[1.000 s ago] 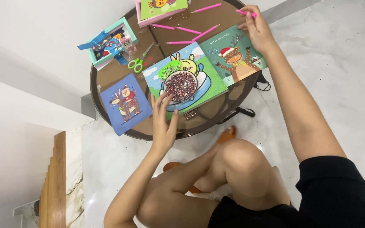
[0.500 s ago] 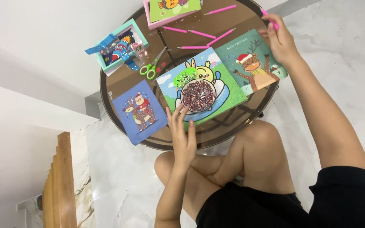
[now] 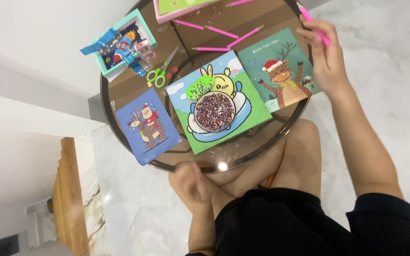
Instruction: The person performs diamond painting by picking up small colorful beads with a specialized stylus and placing them onto a sticky, coded canvas to complete an image. The placed beads are then pressed down by hand.
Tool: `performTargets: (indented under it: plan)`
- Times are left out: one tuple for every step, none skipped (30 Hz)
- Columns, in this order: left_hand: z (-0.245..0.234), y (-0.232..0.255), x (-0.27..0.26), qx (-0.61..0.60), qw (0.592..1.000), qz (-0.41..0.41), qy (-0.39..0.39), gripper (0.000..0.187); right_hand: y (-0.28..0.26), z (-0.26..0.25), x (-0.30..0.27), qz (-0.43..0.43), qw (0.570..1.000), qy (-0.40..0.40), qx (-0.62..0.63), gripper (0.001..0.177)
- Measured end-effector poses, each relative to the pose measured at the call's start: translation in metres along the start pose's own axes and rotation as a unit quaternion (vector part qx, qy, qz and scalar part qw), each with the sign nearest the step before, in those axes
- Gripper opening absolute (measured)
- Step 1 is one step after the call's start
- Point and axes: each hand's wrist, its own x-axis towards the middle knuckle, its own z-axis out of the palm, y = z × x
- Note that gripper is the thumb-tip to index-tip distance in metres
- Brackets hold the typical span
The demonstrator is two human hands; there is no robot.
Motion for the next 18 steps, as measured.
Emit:
performTargets:
  plan:
    - [0.006,-0.019,-0.042,0.003,1.0,-0.002,-0.006,0.014,0.0,0.009,-0.022,0.006,1.0,0.001,0.004,0.029]
    - [0.014,-0.039,-0.08,-0.059,0.994,0.077,-0.047,0.01,0.0,0.016,-0.039,0.014,0.999,0.024,0.017,0.027]
    - [0.021,-0.06,-0.118,-0.121,0.977,0.153,-0.089,0.01,-0.002,0.024,-0.055,0.022,0.998,0.046,0.031,0.025]
    - [0.075,-0.058,-0.111,-0.12,0.977,0.154,-0.088,0.01,-0.003,0.033,-0.055,0.02,0.998,0.046,0.031,0.025]
    - [0.126,-0.051,-0.101,-0.109,0.981,0.133,-0.091,0.01,-0.005,0.043,-0.055,0.003,0.998,0.03,0.059,0.027]
    - [0.172,-0.036,-0.088,-0.098,0.985,0.108,-0.094,0.011,-0.007,0.052,-0.057,-0.013,0.996,0.01,0.087,0.03]
    - [0.171,-0.041,-0.083,-0.087,0.988,0.083,-0.097,0.011,-0.008,0.062,-0.059,-0.028,0.993,-0.01,0.115,0.032]
    - [0.171,-0.04,-0.081,-0.076,0.991,0.056,-0.099,0.011,-0.011,0.072,-0.061,-0.042,0.988,-0.031,0.143,0.034]
    - [0.173,-0.035,-0.082,-0.065,0.992,0.029,-0.102,0.012,-0.013,0.082,-0.064,-0.056,0.982,-0.052,0.171,0.036]
    - [0.172,-0.035,-0.08,-0.056,0.993,0.002,-0.103,0.012,-0.017,0.082,-0.063,-0.055,0.982,-0.057,0.169,0.036]
    - [0.171,-0.035,-0.077,-0.047,0.993,-0.025,-0.104,0.012,-0.022,0.081,-0.063,-0.051,0.984,-0.065,0.159,0.035]
    - [0.17,-0.033,-0.074,-0.039,0.992,-0.052,-0.104,0.013,-0.027,0.08,-0.061,-0.048,0.985,-0.074,0.148,0.033]
    - [0.166,-0.03,-0.069,-0.03,0.991,-0.078,-0.105,0.013,-0.026,0.079,-0.061,-0.048,0.985,-0.08,0.147,0.033]
    - [0.163,-0.028,-0.063,-0.023,0.989,-0.103,-0.106,0.014,-0.026,0.078,-0.062,-0.043,0.986,-0.075,0.142,0.035]
    - [0.159,-0.025,-0.057,-0.015,0.986,-0.128,-0.107,0.015,-0.025,0.077,-0.062,-0.037,0.987,-0.07,0.138,0.036]
    - [0.153,-0.024,-0.049,-0.008,0.983,-0.149,-0.109,0.015,-0.023,0.076,-0.063,-0.041,0.987,-0.07,0.136,0.036]
    - [0.147,-0.023,-0.041,0.0,0.979,-0.169,-0.11,0.016,-0.021,0.074,-0.064,-0.048,0.985,-0.059,0.156,0.036]
    - [0.139,-0.021,-0.035,0.008,0.975,-0.191,-0.115,0.016,-0.02,0.073,-0.067,-0.052,0.981,-0.047,0.178,0.037]
